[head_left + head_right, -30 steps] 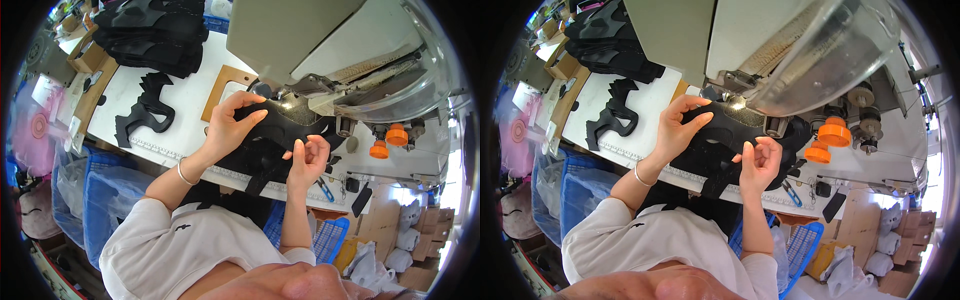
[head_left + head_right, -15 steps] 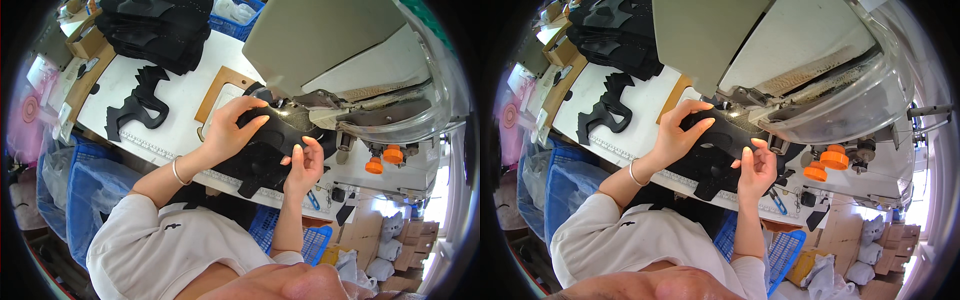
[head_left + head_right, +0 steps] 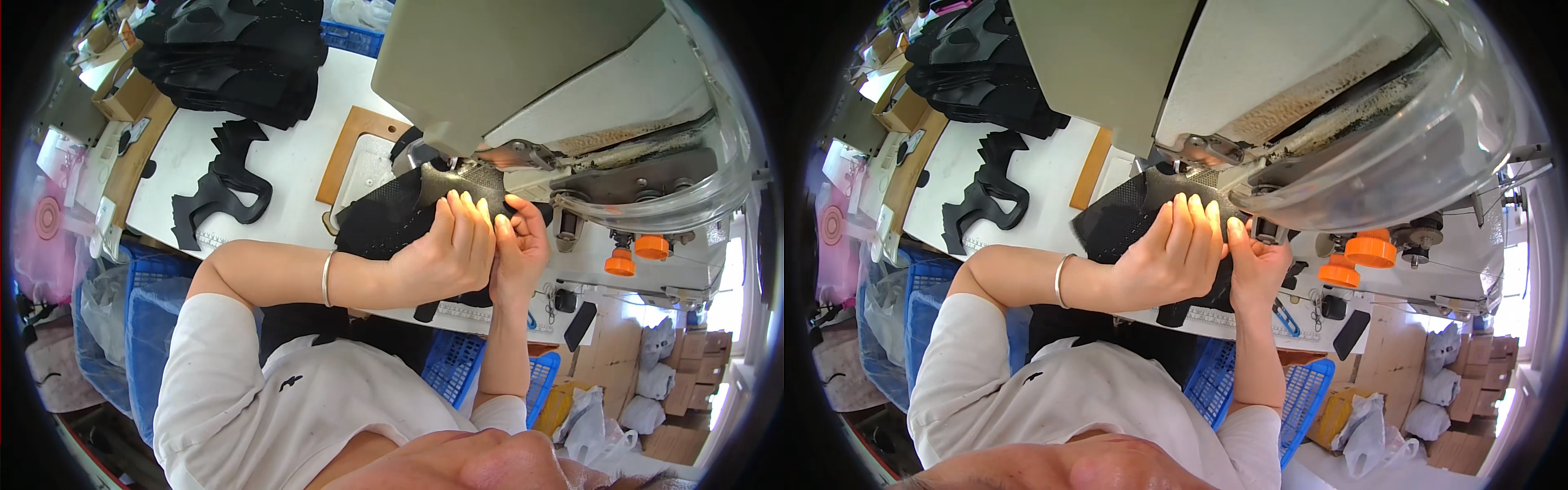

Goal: The person sews shoe upper pieces together using a sewing machine, repeatedly aligning the fabric components and guiding them under the presser foot.

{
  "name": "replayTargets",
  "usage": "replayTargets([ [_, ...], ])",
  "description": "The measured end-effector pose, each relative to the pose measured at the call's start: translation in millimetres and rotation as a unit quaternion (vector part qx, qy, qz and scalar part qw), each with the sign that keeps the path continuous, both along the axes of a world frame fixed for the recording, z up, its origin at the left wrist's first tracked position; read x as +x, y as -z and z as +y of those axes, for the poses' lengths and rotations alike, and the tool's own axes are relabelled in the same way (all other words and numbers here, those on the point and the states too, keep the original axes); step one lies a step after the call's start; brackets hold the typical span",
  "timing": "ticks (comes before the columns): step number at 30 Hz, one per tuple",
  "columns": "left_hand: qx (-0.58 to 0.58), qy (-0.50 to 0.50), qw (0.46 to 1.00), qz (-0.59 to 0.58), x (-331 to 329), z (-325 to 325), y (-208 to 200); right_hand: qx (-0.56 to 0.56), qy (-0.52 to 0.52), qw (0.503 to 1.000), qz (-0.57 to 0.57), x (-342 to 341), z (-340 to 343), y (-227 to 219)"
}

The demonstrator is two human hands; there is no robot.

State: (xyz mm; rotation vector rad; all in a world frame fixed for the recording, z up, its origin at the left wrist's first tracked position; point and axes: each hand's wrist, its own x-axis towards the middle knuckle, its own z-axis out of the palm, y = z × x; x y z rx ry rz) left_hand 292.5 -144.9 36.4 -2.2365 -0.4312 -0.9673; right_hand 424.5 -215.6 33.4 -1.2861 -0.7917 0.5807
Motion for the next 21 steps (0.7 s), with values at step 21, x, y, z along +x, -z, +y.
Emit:
replayTargets([
  [21, -0.002, 0.273, 0.962, 0.012, -49.5, 71.7, -4.7, -0.292, -0.013, 0.909, -0.298, 112.8, 23.0, 23.9],
])
